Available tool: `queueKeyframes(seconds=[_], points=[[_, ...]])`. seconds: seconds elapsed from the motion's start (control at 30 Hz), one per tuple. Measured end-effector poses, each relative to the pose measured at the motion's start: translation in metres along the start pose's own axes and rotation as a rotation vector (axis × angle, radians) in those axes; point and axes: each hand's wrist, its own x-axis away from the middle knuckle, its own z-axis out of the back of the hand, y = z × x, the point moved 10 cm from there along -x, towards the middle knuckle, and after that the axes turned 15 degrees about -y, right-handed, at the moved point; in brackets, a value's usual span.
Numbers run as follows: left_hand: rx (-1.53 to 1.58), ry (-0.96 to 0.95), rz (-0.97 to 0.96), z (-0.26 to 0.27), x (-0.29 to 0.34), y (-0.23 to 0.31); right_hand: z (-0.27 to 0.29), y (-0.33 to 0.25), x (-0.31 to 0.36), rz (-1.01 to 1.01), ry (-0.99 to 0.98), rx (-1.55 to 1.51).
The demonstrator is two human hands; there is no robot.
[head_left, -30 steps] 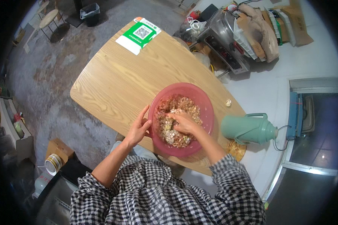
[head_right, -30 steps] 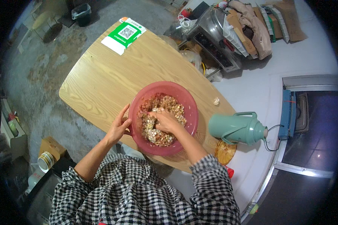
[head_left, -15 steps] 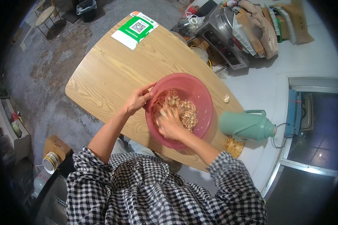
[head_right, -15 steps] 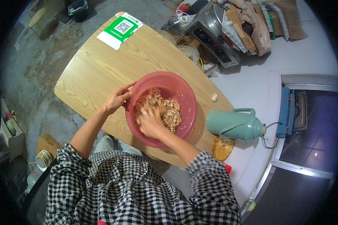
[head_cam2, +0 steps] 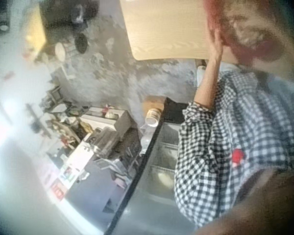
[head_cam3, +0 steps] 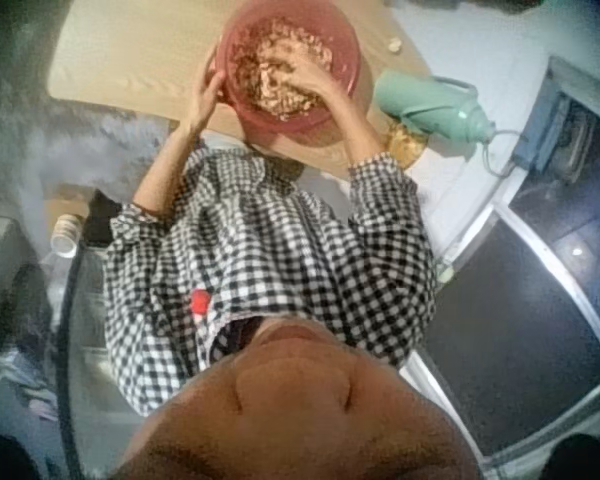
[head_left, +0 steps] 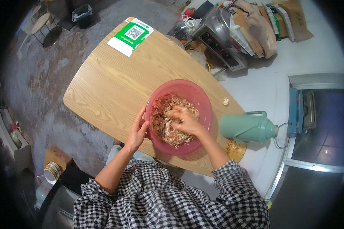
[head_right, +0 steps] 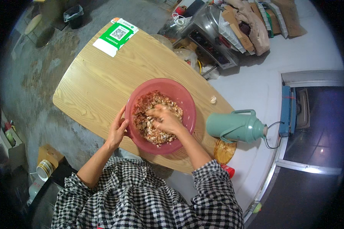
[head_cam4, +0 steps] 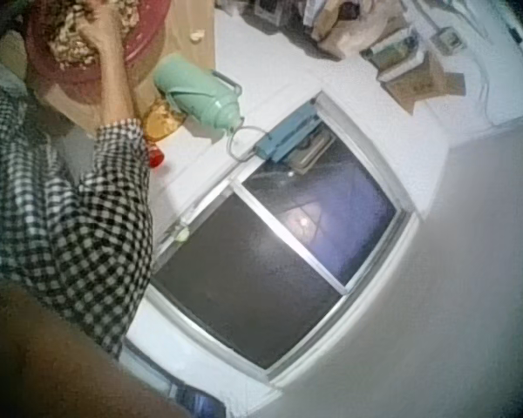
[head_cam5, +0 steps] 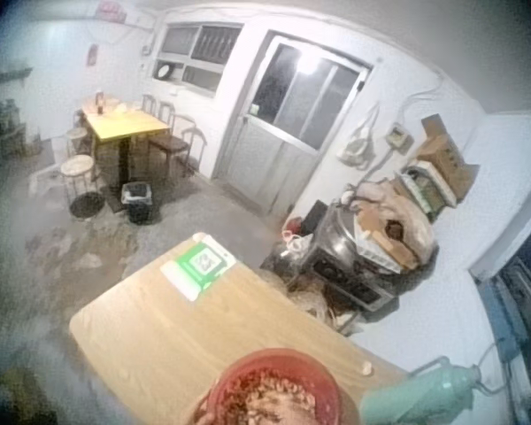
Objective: The person retrieves a bowl of chopped vegetables from a refrigerator, adds oil and a brown paste, then mixes the ingredients by hand and with a spatula. The person also handles a dough sheet on the counter.
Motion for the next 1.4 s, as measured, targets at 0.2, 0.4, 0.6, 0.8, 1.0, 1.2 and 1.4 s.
queueKeyframes(seconds=[0.2, 0.4, 0.6, 0.8, 1.0, 1.2, 1.4], points=[[-0.004, -0.095, 0.083, 0.013, -0.049, 0.003, 0.048, 0.035, -0.072, -0.249, 0.244, -0.618], [-0.073, -0.216, 0.124, 0.021, -0.086, 0.030, -0.030, -0.078, -0.008, 0.190, 0.142, 0.512], [-0.284, -0.259, 0.150, 0.018, -0.092, 0.037, -0.071, 0.010, -0.043, -0.130, -0.297, 0.536], [-0.164, -0.162, 0.135, 0.005, -0.043, 0.028, -0.045, 0.002, -0.040, -0.193, -0.325, 0.012], [-0.006, 0.017, 0.153, -0.002, 0.004, 0.000, -0.042, 0.051, 0.080, -0.328, 0.377, -0.257], [0.003, -0.035, 0.059, -0.005, 0.002, 0.002, 0.004, 0.073, -0.031, -0.305, 0.341, -0.856], [0.056, -0.041, 0.084, 0.001, -0.009, 0.010, -0.011, -0.071, -0.005, -0.004, 0.208, 0.012]])
